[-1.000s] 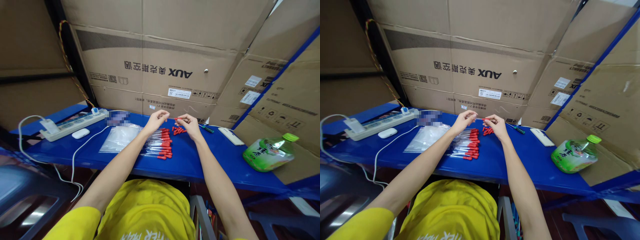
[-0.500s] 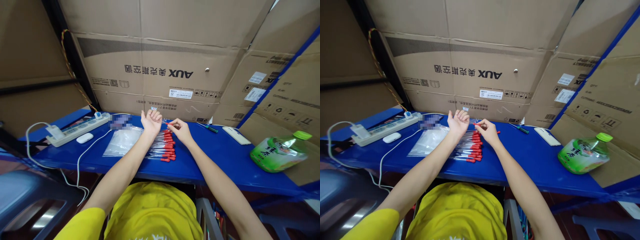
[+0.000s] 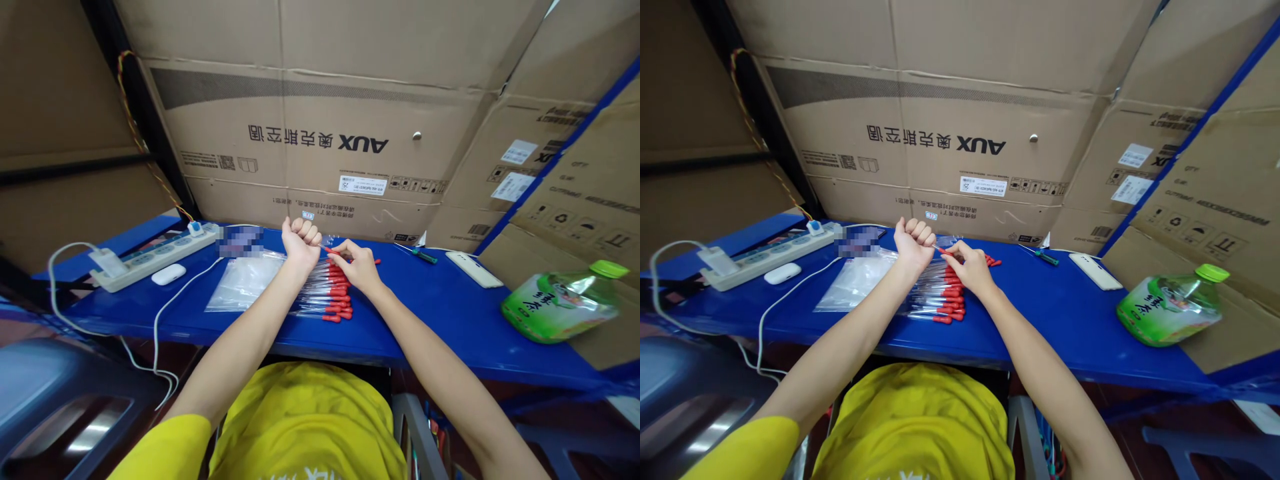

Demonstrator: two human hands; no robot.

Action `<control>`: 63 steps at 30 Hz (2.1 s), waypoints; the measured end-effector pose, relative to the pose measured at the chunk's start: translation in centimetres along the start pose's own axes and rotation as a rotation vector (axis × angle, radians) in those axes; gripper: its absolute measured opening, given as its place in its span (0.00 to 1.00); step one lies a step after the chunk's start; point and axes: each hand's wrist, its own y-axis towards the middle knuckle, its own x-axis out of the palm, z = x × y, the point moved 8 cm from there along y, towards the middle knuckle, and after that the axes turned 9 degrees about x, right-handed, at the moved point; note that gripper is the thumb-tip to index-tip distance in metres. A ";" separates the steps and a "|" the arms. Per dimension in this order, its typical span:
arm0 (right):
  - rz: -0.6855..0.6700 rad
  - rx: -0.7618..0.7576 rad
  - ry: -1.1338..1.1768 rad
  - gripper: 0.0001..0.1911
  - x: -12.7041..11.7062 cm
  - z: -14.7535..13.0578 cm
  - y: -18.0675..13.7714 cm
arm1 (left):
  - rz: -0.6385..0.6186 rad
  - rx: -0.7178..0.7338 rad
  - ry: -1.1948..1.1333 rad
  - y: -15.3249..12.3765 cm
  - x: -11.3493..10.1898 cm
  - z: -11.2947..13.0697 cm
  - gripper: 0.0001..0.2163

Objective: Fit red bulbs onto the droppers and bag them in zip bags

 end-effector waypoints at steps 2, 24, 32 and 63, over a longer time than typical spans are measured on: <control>-0.011 0.006 0.011 0.17 0.0 0.1 0.0 | 0.040 -0.026 -0.021 -0.1 -0.1 -0.1 0.26; 0.015 -0.083 -0.012 0.19 0.1 -0.3 -0.5 | 0.173 -0.104 -0.163 -1.1 0.6 -0.8 0.22; 0.016 -0.079 -0.009 0.18 0.1 -0.5 -0.5 | 0.183 -0.114 -0.177 -1.3 0.6 -1.3 0.21; 0.104 0.000 -0.211 0.13 -4.7 1.1 1.6 | -0.078 0.224 0.683 3.6 -2.2 2.0 0.18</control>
